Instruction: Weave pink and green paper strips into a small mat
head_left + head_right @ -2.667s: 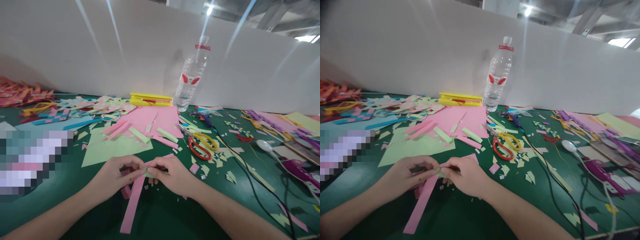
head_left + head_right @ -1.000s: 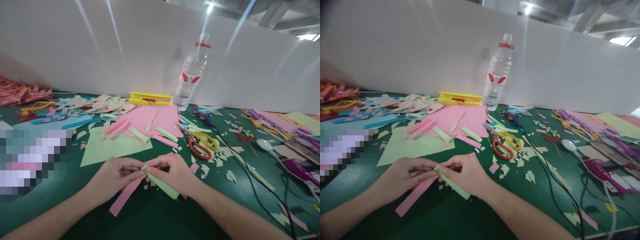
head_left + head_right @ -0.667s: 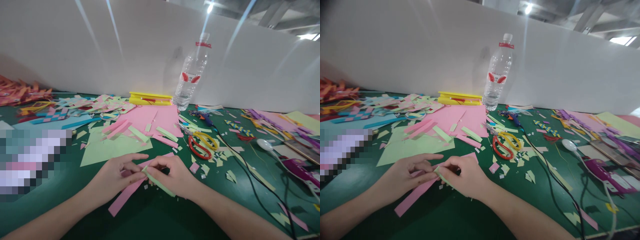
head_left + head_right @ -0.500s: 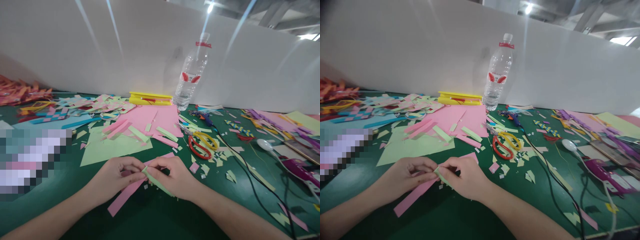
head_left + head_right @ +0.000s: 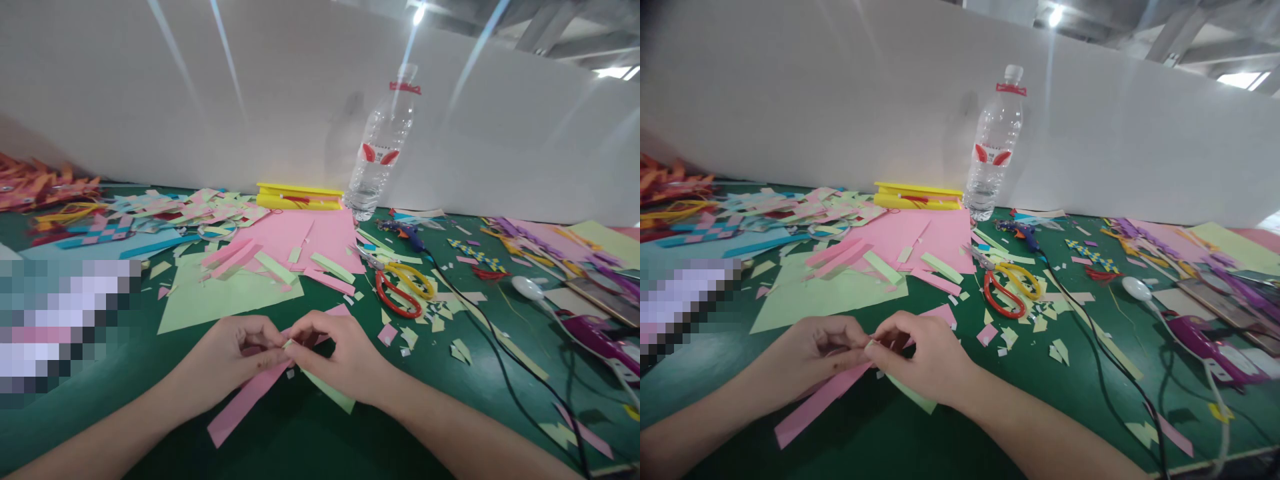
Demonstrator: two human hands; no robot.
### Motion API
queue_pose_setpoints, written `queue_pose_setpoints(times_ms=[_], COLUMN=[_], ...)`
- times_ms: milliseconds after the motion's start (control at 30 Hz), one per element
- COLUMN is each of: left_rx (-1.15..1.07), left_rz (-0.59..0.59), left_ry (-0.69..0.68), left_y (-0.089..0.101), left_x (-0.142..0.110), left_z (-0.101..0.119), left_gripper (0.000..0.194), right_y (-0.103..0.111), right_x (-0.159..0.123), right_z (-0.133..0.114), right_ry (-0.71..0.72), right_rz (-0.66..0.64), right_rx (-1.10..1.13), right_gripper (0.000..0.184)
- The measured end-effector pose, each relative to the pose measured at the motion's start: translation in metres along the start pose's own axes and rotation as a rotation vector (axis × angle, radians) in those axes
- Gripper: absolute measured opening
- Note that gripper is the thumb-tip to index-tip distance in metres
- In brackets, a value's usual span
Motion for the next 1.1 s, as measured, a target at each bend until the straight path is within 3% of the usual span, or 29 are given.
queue_pose_setpoints(times_ms=[467,667,900,1100], left_rx=[0.08,0.11,0.081,0.199], left_rz=[-0.007,0.019,0.172,0.275], left_ry=[0.015,-0.013,-0.019,-0.097], left_y=[-0.002,0.001,0.017,0.024], left_x=[0.0,0.0,-0.001,-0.004], left_z=[0.002,0.005,0.006,0.007], left_gripper=[0.031,0.034,0.03,0.044], right_y=[0.006,0.008,0.013,0.018], right_x=[0.003,0.003,0.005,0.007], right_z=[-0.001,0.011,0.017,0.024], right_ry=[-0.09,-0.173,-0.256,-0.371], right_rz=[0.089,0.081,0.056,0.082], right_rx=[-0.004,0.086,0.152,0.368], right_gripper=[0.01,0.018,0.02,0.022])
Point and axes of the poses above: each hand's wrist, its own x-axis towards the middle knuckle, its own y-axis out of the back of the hand, z = x × y, the point moved 6 cm from there along x, towards the middle knuckle, and after that the axes turned 12 degrees about x, right-handed, at the moved point
